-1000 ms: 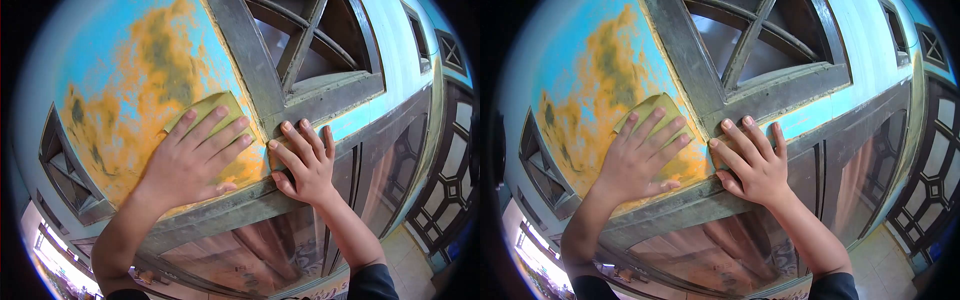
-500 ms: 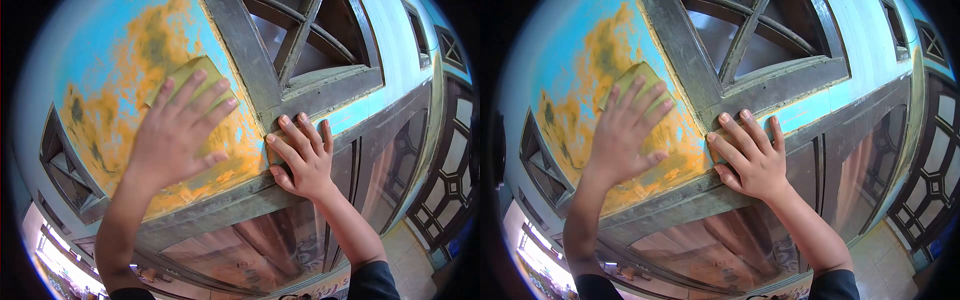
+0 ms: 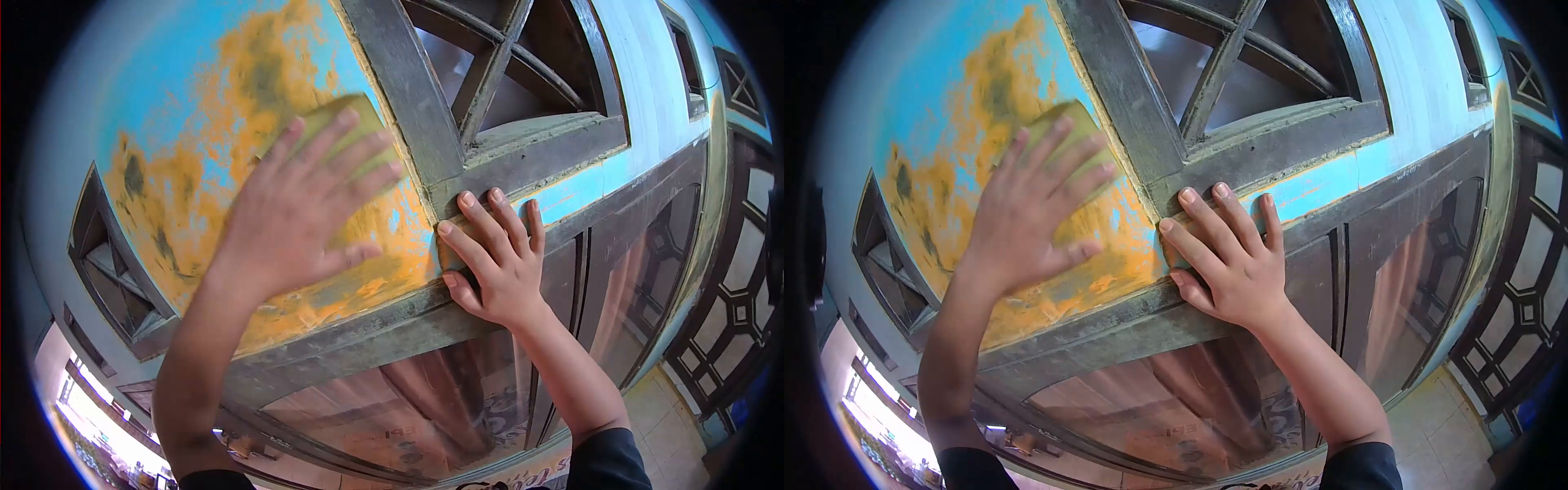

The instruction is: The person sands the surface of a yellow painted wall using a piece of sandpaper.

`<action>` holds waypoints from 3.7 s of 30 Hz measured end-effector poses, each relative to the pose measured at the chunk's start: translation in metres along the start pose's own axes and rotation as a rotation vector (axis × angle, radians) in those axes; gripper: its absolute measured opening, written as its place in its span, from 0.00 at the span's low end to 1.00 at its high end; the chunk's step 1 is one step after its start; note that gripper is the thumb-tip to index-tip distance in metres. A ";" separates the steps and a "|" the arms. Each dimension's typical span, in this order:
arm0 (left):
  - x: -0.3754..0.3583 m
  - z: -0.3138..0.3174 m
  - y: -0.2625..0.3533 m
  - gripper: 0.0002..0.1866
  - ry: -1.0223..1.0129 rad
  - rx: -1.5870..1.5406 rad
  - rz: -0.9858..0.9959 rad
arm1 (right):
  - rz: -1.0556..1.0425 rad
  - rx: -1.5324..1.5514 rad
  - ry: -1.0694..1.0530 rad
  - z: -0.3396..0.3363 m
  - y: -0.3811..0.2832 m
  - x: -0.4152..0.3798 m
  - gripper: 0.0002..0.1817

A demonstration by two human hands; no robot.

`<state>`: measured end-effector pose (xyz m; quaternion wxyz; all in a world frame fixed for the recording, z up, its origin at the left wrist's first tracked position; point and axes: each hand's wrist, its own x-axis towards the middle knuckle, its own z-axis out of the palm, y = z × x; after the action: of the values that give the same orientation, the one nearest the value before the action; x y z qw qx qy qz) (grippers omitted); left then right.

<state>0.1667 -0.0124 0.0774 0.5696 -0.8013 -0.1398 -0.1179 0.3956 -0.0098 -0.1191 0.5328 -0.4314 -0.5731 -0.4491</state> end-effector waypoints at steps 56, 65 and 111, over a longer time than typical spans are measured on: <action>0.023 0.000 0.008 0.43 0.100 0.003 -0.217 | 0.008 0.012 -0.008 -0.003 -0.002 0.002 0.27; 0.001 0.011 0.017 0.46 0.074 -0.037 -0.204 | 0.001 0.010 -0.010 -0.004 -0.003 0.002 0.26; -0.201 0.019 -0.019 0.29 0.302 -0.093 -0.576 | -0.471 0.006 -0.109 0.010 -0.101 0.166 0.37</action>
<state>-0.0266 -0.0062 0.0178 0.4901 -0.7273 -0.2691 -0.3979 0.2849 -0.0204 0.0407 0.3830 -0.3080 -0.6869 -0.5354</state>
